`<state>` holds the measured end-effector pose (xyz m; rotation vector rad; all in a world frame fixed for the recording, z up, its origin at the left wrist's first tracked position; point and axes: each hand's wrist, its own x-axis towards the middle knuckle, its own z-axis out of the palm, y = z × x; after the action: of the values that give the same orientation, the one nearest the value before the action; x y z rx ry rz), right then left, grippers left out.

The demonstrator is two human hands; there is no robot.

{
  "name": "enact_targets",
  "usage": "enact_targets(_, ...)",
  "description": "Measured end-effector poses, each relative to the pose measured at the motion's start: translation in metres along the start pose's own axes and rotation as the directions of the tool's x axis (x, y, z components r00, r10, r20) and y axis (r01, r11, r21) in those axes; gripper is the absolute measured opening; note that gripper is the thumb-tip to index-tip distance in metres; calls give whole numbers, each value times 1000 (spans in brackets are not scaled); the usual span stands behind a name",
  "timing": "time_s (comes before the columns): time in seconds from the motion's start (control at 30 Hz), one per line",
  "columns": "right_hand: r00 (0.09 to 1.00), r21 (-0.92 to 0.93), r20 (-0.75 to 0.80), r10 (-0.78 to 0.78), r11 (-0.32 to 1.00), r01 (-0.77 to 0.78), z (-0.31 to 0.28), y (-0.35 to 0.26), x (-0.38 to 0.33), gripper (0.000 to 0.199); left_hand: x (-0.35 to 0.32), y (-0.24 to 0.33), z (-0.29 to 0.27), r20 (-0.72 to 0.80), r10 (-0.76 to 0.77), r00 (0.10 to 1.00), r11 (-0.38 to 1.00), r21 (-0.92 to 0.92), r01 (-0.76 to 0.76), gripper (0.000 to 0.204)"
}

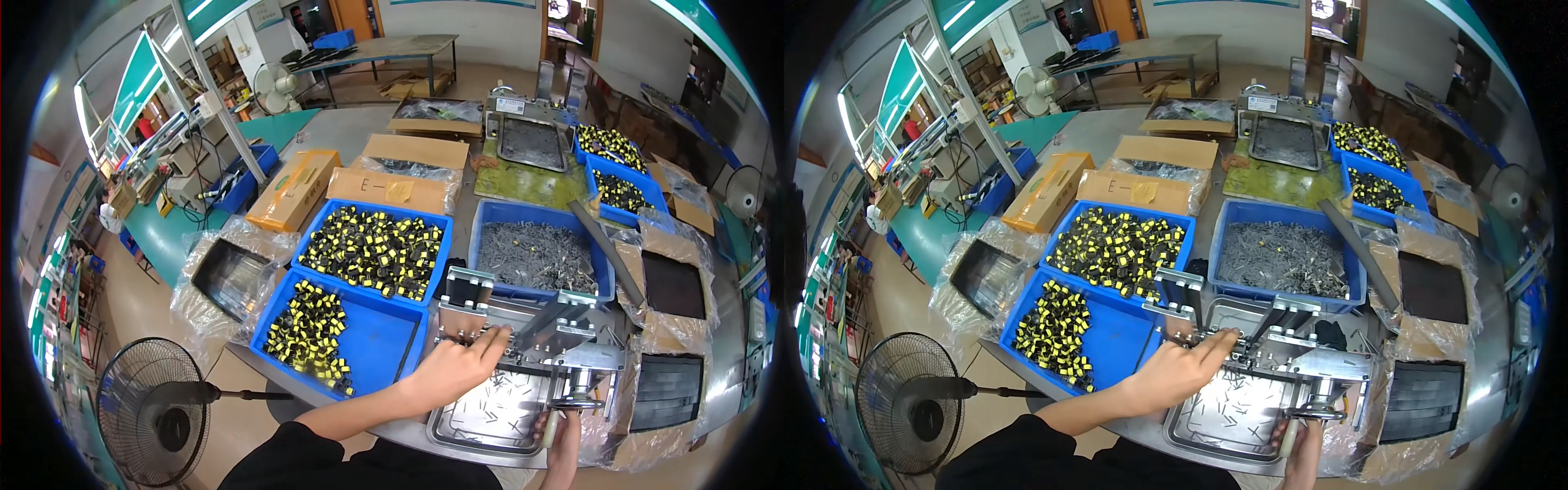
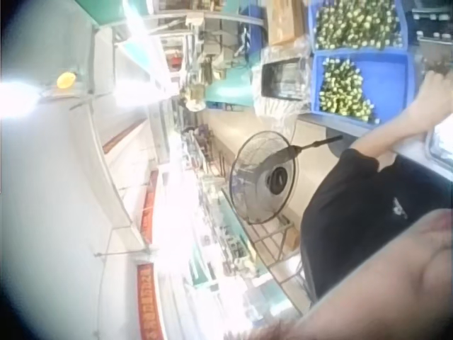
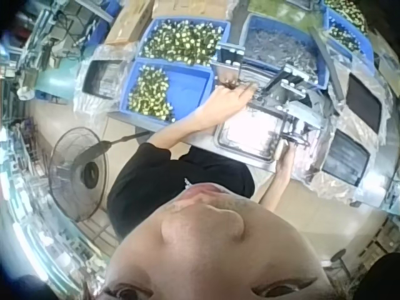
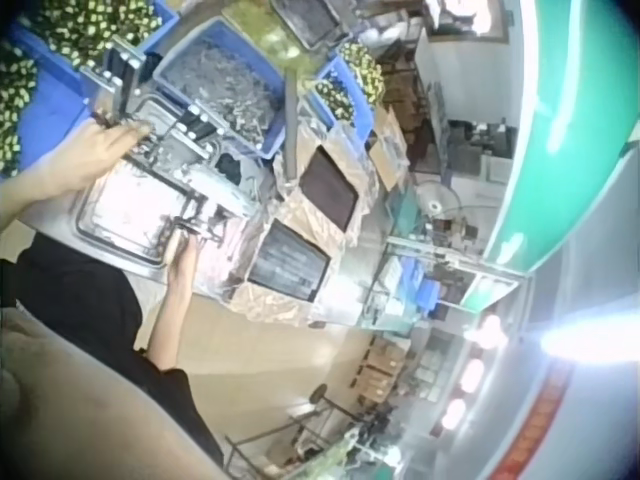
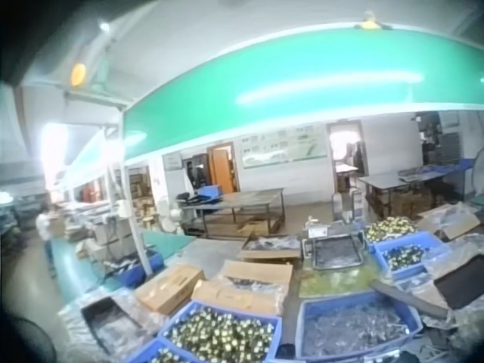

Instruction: Assembling electronic components using a manual assembly machine on a production line.

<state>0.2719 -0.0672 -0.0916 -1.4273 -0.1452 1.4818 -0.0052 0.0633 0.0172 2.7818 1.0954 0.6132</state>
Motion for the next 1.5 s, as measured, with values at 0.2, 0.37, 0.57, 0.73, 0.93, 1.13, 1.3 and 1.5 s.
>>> enact_targets(0.2,950,-399,-118,-290,890,222,-44,5,0,29,-2,-4,2,-10,51,999,998,-37,-52,62)
enact_targets(0.37,779,-558,-72,-623,672,486,-27,3,-26,15,-5,-4,4,-51,110,993,994,23,-108,58)
enact_targets(0.57,691,-662,-109,-714,571,486,28,-12,-69,14,-4,-4,7,-92,106,990,992,76,-99,55)
enact_targets(0.73,601,-721,174,-780,315,617,62,-10,-85,8,-4,0,5,-92,96,991,990,115,-85,58)
enact_targets(0.93,436,-657,507,-744,-6,754,87,-15,-91,6,-8,0,16,-177,106,978,979,193,-71,58)
enact_targets(1.13,366,-597,586,-723,-80,798,95,-12,-92,7,2,11,-6,-177,66,982,991,126,-44,53)
enact_targets(1.3,678,-422,337,-653,539,729,89,-3,-89,23,-15,33,-5,-109,-90,990,694,-720,-16,36)
enact_targets(1.5,787,-289,397,-473,749,596,72,-3,-83,35,-30,39,9,45,-69,997,344,-937,66,28)
